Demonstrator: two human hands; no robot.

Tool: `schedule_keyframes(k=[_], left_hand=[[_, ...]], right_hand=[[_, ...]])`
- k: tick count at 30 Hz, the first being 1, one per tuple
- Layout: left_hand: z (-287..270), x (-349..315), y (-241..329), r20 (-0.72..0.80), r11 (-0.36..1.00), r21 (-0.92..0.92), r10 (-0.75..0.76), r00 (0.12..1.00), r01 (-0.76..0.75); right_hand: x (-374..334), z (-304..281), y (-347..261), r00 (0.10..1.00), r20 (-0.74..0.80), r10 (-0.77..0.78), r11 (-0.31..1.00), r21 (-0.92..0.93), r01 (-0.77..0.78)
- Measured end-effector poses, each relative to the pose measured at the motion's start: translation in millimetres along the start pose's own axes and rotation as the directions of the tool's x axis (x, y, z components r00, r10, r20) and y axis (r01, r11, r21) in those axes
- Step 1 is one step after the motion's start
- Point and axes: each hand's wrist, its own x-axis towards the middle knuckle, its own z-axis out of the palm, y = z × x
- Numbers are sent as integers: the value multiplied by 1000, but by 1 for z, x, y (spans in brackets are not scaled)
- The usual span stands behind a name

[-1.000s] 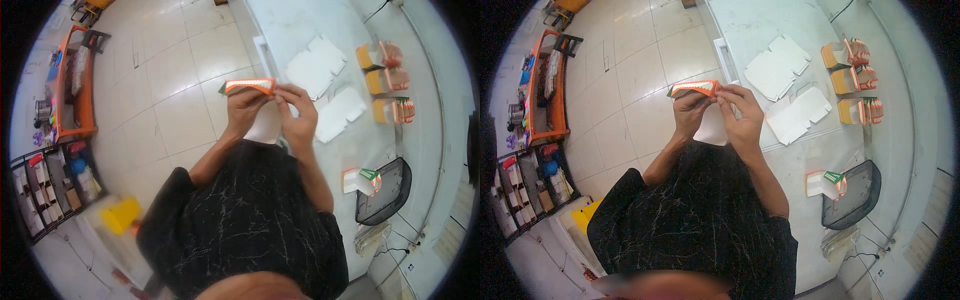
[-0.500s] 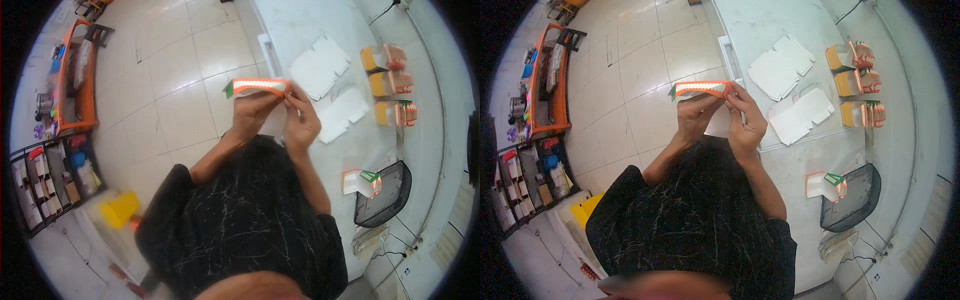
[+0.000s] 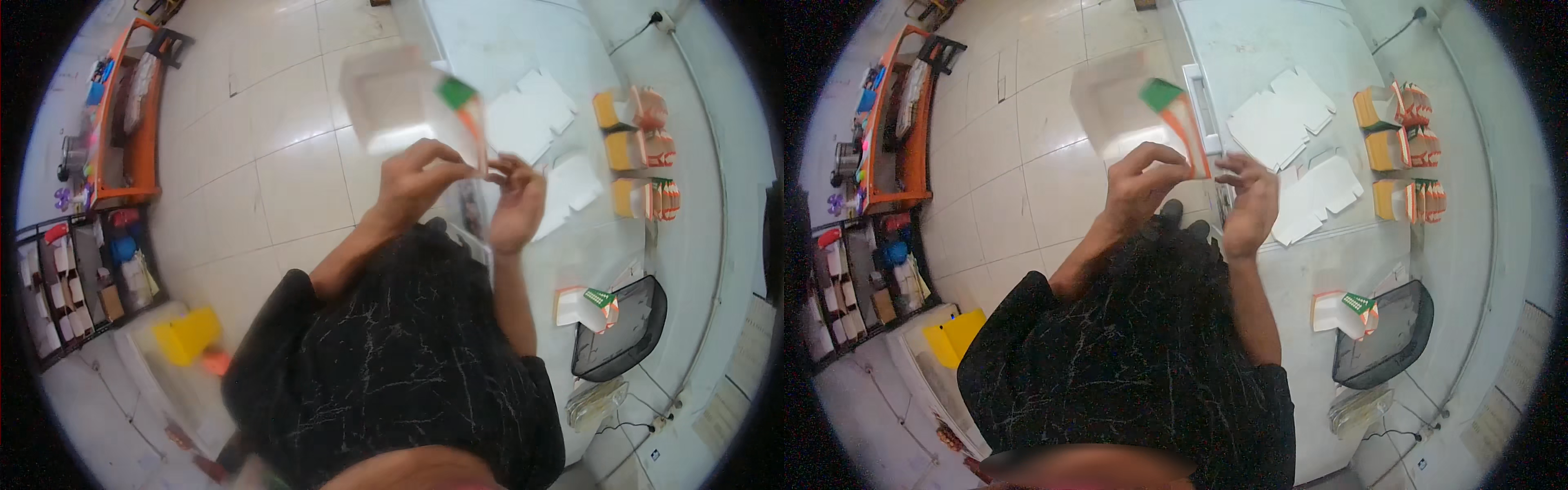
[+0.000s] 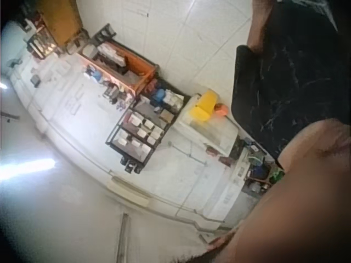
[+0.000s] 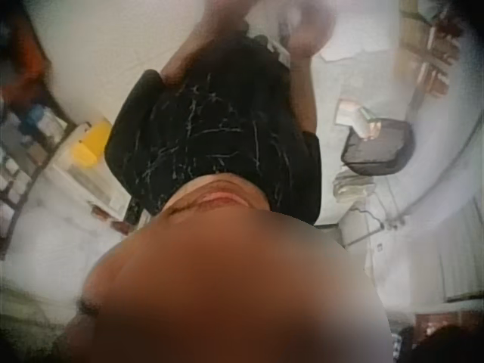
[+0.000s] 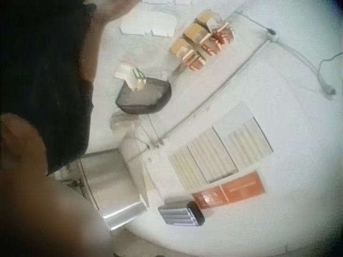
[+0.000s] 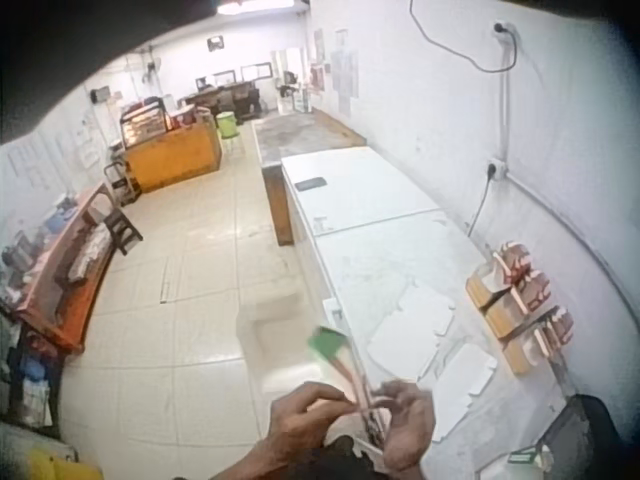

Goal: The person assembles small rectangular boxes from flat white cardboard pieces. They fold the cardboard along pre-scored lines and secure the edges with green and orange adhesive tape. The person handles the boxes one at a time, placing the finished units into a black mesh basket on the counter.

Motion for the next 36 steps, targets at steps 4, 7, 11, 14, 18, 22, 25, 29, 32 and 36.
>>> schedule_keyframes(k=[4,7,11,14,18,22,25,29,32,36], left_hand=[[-13,-2,-7,412,964,156,135,901,-216],[-16,-12,-22,581,942,160,151,800,-294],[-22,-12,-23,732,911,168,141,667,-376],[-21,-15,-30,791,901,154,133,597,-405],[-20,-16,-38,875,892,195,29,483,-407],[-15,-24,-39,818,992,113,-62,573,-53],[7,-42,-28,623,955,7,-235,746,295],[35,-66,-37,406,717,-272,-519,752,642],[47,-75,-29,283,650,-301,-638,716,698],[49,-77,-24,139,723,-283,-619,773,630]], right_hand=[[27,-2,-49,968,98,230,959,-191,-208],[33,8,-72,949,6,314,735,-634,-239],[29,1,-64,933,28,360,689,-682,-246],[18,1,-62,911,47,409,693,-666,-277],[11,-6,-54,832,-29,555,613,-661,-432],[-4,-21,-15,857,-57,512,776,-398,-490],[-8,-18,-8,849,-63,525,800,-305,-517],[-12,-8,-11,823,-144,549,804,-180,-567],[-17,-6,-4,848,-179,499,845,-116,-522],[-21,-19,5,867,-160,472,813,-301,-498]])
